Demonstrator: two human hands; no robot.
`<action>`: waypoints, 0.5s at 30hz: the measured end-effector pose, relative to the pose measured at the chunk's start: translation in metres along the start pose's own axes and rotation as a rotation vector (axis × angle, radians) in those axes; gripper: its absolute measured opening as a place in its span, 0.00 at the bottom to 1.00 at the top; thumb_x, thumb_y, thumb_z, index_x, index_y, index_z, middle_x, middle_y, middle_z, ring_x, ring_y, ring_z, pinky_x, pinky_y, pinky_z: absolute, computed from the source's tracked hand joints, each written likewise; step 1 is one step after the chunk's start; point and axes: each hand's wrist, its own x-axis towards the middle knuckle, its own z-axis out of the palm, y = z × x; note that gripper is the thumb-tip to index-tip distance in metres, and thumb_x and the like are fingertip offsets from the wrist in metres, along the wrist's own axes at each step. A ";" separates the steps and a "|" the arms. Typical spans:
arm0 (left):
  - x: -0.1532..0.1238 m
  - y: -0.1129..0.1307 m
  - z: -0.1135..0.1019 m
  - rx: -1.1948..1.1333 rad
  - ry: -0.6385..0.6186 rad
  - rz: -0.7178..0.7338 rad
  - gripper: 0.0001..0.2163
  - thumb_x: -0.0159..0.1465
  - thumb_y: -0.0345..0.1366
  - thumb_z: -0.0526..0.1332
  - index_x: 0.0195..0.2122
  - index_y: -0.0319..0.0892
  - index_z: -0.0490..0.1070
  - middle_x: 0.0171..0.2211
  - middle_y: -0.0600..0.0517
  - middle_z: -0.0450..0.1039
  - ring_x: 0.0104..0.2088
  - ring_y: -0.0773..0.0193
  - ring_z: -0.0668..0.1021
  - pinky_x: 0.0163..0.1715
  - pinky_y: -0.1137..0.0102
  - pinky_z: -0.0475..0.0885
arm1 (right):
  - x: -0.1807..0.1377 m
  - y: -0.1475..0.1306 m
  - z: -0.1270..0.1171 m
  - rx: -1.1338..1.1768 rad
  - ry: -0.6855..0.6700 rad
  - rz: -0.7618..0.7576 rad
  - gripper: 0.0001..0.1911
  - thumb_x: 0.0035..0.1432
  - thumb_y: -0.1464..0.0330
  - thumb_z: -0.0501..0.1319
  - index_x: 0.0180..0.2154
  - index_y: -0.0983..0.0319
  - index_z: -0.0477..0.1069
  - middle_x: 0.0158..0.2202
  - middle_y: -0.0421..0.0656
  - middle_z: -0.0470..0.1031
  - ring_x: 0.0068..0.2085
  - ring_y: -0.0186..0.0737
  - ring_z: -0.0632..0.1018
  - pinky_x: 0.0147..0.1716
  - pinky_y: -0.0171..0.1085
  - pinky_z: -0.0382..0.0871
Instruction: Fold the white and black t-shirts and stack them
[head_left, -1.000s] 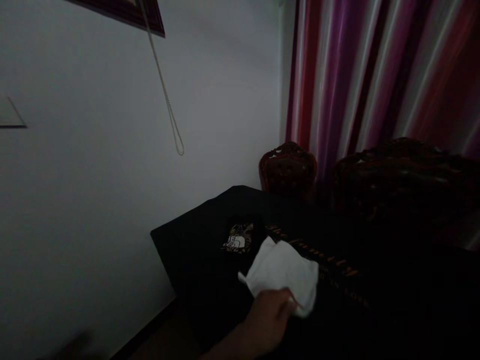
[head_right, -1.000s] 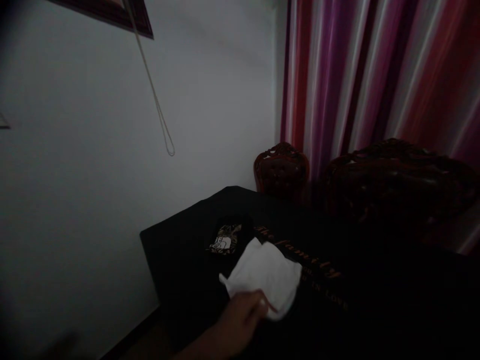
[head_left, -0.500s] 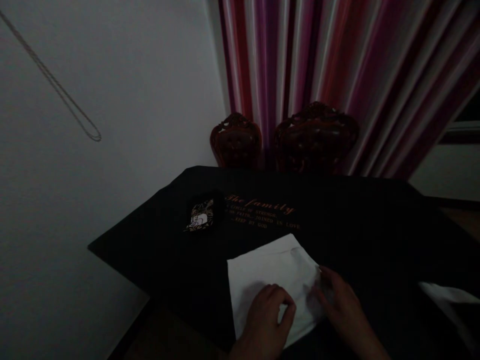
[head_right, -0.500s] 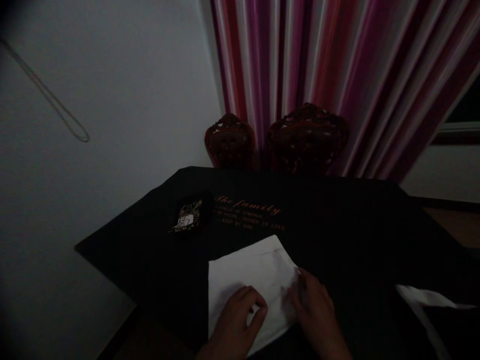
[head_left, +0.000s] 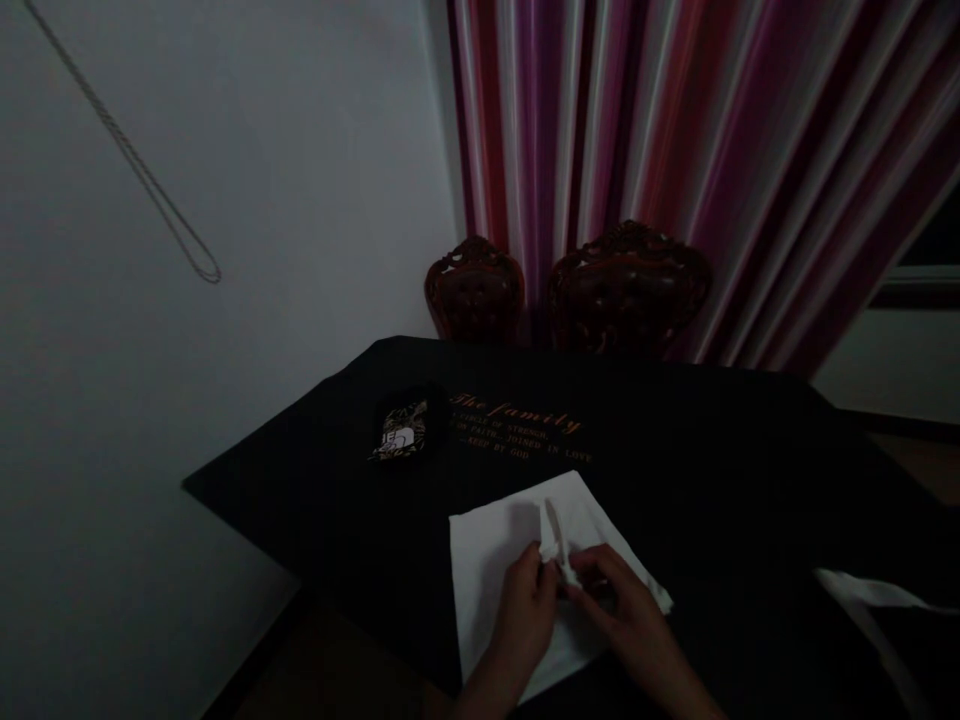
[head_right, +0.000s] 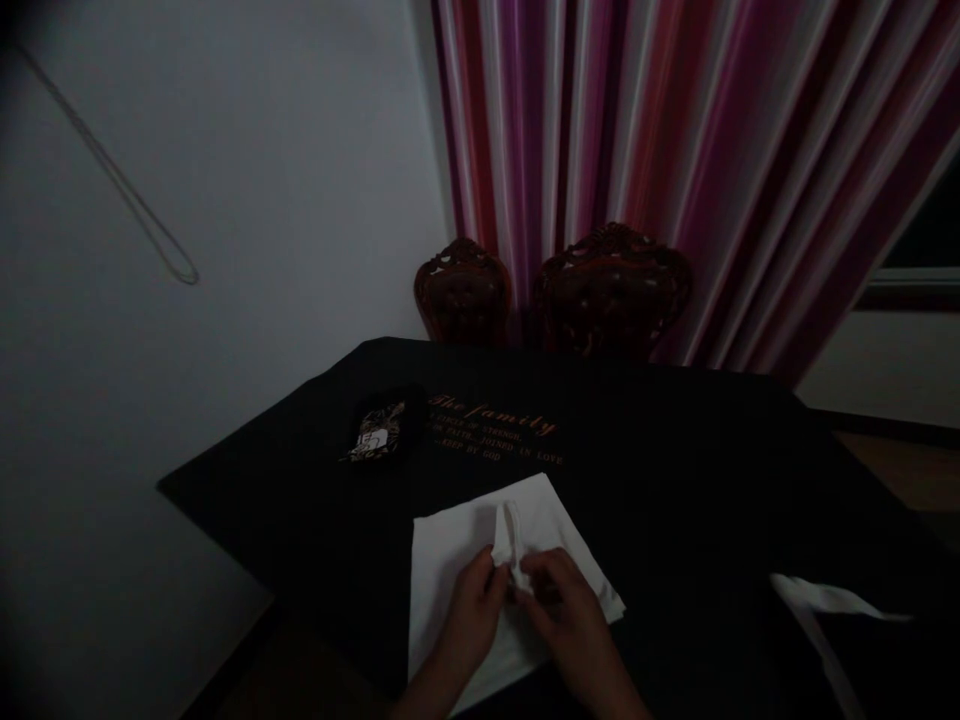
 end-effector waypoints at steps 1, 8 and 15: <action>-0.002 0.000 -0.003 -0.025 0.005 -0.023 0.15 0.66 0.47 0.52 0.39 0.41 0.70 0.36 0.47 0.75 0.39 0.59 0.75 0.40 0.68 0.69 | -0.001 0.001 0.002 0.030 -0.003 -0.017 0.12 0.62 0.58 0.56 0.40 0.58 0.71 0.38 0.45 0.71 0.42 0.45 0.73 0.41 0.40 0.71; -0.016 0.042 -0.025 -0.683 -0.020 -0.135 0.24 0.61 0.51 0.60 0.53 0.41 0.67 0.52 0.43 0.71 0.49 0.52 0.75 0.45 0.63 0.72 | -0.001 0.006 -0.008 0.288 0.078 0.066 0.09 0.59 0.58 0.58 0.35 0.56 0.65 0.32 0.39 0.67 0.35 0.41 0.71 0.34 0.36 0.70; -0.010 0.108 -0.056 -0.999 -0.105 -0.008 0.15 0.59 0.40 0.64 0.45 0.39 0.74 0.46 0.43 0.75 0.46 0.55 0.76 0.47 0.62 0.70 | 0.026 -0.041 -0.050 0.439 -0.281 0.180 0.21 0.49 0.51 0.67 0.42 0.54 0.74 0.44 0.45 0.75 0.47 0.54 0.75 0.46 0.45 0.72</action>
